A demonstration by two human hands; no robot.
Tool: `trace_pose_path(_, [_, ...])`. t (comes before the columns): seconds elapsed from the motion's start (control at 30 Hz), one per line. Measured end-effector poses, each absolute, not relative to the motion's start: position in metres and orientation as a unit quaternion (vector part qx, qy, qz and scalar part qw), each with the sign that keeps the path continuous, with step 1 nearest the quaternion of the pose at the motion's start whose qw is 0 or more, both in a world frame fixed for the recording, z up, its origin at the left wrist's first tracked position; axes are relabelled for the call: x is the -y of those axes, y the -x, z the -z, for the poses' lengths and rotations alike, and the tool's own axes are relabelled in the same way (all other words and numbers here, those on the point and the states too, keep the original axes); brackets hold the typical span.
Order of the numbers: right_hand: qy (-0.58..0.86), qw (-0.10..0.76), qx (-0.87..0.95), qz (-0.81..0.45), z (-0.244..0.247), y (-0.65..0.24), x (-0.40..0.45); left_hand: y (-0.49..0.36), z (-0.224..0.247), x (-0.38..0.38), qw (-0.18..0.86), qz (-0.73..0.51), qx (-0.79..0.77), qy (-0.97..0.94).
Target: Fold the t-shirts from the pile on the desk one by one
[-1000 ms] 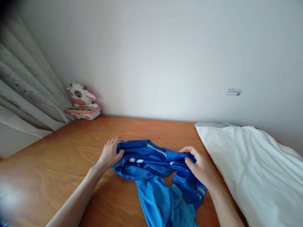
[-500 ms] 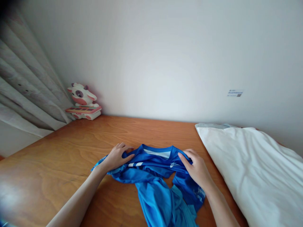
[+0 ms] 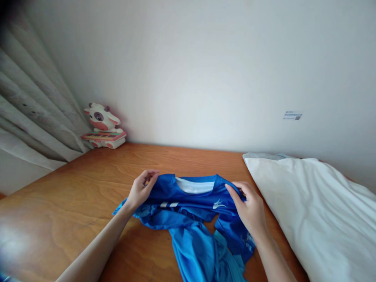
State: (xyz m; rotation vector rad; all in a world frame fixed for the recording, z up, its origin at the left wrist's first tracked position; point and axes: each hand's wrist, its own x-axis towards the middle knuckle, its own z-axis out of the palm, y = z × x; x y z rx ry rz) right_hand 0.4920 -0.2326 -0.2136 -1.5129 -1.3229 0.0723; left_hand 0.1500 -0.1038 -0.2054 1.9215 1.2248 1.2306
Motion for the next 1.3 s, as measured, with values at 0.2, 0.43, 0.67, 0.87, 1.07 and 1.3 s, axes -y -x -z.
trace_pose_path(0.2, [0.634,0.528,0.553,-0.116,0.211,-0.496,0.234,-0.138,0.185,0.116,0.358,-0.204,-0.385,-0.826])
trace_pose_path(0.43, [0.614,0.459,0.638,-0.064,0.209,-0.51,0.237,-0.129,0.179,0.115,0.229,-0.282,-0.354,-0.862])
trace_pose_path(0.67, [0.585,0.5,0.637,-0.049,0.204,-0.509,0.238,-0.129,0.175,0.117,0.197,-0.346,-0.354,-0.846])
trace_pose_path(0.87, [0.599,0.443,0.656,-0.122,0.202,-0.501,0.238,-0.136,0.167,0.133,0.297,-0.139,-0.348,-0.878])
trace_pose_path(1.07, [0.59,0.384,0.69,-0.169,0.203,-0.497,0.24,-0.138,0.167,0.13,0.285,-0.125,-0.288,-0.906])
trace_pose_path(1.3, [0.629,0.482,0.597,-0.122,0.207,-0.503,0.236,-0.137,0.176,0.122,0.196,-0.37,-0.357,-0.835])
